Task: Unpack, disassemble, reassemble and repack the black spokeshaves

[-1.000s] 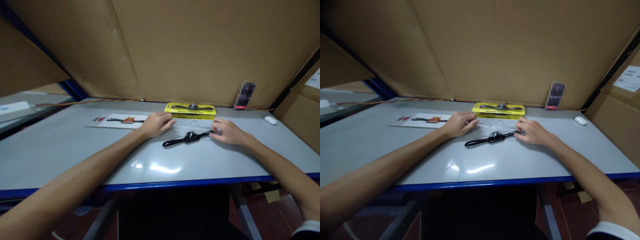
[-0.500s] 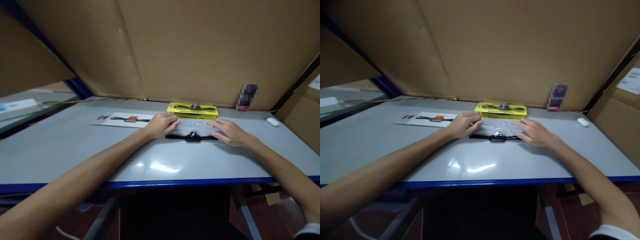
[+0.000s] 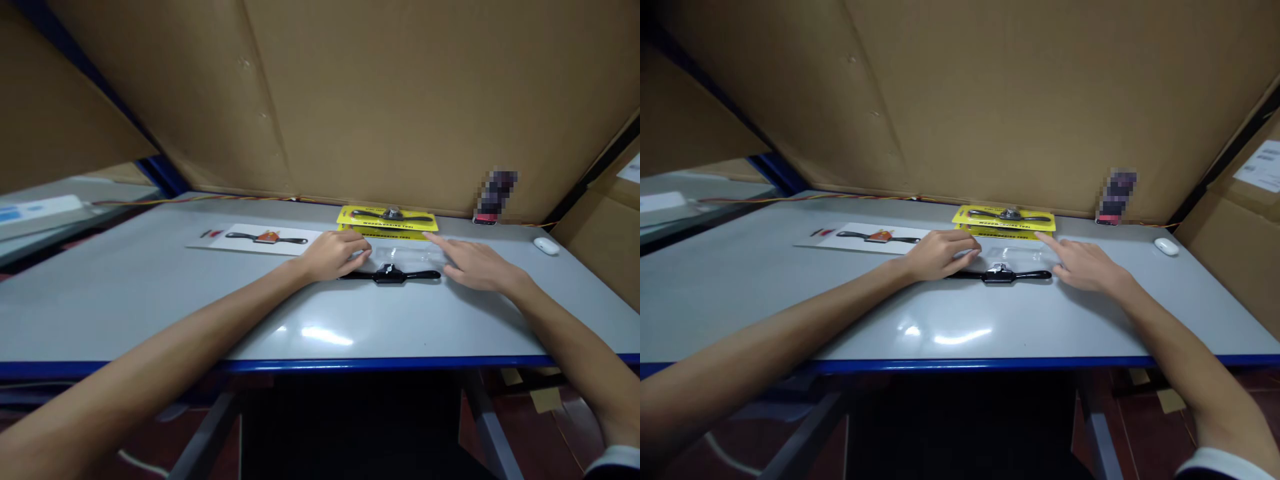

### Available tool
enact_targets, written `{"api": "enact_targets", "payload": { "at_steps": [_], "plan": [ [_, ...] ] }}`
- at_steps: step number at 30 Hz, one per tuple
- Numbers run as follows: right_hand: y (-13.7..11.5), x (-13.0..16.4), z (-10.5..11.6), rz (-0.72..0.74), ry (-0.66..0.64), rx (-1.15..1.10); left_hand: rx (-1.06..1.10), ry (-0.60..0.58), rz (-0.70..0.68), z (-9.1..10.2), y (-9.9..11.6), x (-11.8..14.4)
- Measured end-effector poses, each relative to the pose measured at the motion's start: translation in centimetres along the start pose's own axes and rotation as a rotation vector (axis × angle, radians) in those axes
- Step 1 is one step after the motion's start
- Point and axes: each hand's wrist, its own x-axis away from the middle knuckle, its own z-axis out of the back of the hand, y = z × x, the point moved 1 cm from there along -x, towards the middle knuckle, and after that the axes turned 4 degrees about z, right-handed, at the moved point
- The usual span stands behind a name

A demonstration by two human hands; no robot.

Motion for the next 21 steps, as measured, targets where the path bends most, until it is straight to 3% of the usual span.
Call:
{"api": "enact_targets", "payload": {
  "at_steps": [6, 11, 17, 21],
  "plan": [
    [2.1, 0.4, 0.5, -0.196, -0.176, -0.093, -0.001, 0.014, 0.058, -0.3, -0.6, 0.0],
    [4.5, 0.2, 0.1, -0.39, -0.265, -0.024, 0.009, -0.003, 0.135, 0.2, -1.1, -0.1],
    [8.6, 0.3, -0.6, -0.514, -0.302, -0.036, -0.053, 0.021, 0.44, 1.3, -4.6, 0.9],
    [9.3, 0.3, -0.7, -0.548, -0.246, 0.018, -0.093, -0.016, 0.622, 1.6, -7.7, 2.2]
  ]
}}
